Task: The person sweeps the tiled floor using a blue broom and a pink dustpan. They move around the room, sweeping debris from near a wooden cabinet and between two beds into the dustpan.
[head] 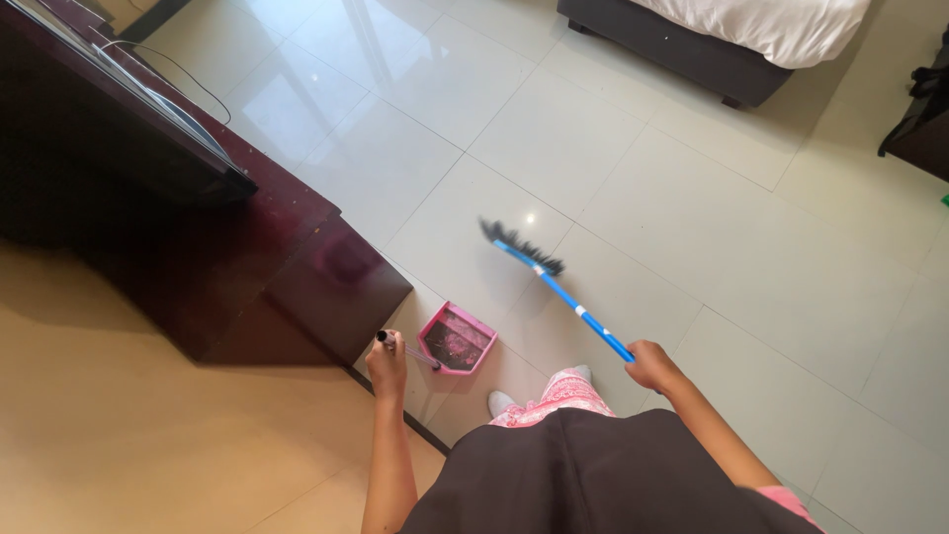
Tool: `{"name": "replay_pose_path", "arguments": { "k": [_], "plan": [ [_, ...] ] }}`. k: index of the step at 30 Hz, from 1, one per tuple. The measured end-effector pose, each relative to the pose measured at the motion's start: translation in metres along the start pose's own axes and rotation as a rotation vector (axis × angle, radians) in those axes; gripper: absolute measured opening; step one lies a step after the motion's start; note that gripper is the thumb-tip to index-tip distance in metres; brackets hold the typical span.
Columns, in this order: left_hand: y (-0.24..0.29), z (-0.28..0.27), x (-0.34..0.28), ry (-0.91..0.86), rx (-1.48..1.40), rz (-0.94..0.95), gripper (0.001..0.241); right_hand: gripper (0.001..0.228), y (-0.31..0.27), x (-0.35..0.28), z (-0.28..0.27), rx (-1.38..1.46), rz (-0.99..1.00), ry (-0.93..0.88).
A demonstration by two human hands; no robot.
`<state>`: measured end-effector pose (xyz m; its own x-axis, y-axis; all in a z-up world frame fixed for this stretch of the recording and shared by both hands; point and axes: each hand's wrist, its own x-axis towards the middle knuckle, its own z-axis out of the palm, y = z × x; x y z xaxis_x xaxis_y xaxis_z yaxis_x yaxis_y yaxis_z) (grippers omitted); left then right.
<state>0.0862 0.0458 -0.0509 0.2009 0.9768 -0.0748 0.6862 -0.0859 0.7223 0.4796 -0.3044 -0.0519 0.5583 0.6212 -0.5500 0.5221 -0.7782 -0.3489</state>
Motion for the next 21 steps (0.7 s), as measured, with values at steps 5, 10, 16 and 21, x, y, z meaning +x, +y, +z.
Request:
{"name": "replay_pose_path", "arguments": {
  "k": [5,10,16,21],
  "plan": [
    [0.003,0.023,0.008,-0.041,-0.014,0.026,0.018,0.019,-0.037,0.016,0.013,-0.102,0.091,-0.030],
    [0.008,0.045,0.010,-0.085,-0.015,0.021,0.018,0.024,-0.071,-0.003,0.027,-0.178,0.139,-0.164],
    [0.002,0.065,0.017,-0.112,0.039,-0.006,0.022,0.030,-0.084,-0.022,0.051,-0.224,0.068,-0.288],
    [0.006,0.058,0.014,-0.118,0.037,-0.020,0.023,0.040,-0.180,-0.113,-0.043,-0.203,0.029,-0.403]
  ]
}}
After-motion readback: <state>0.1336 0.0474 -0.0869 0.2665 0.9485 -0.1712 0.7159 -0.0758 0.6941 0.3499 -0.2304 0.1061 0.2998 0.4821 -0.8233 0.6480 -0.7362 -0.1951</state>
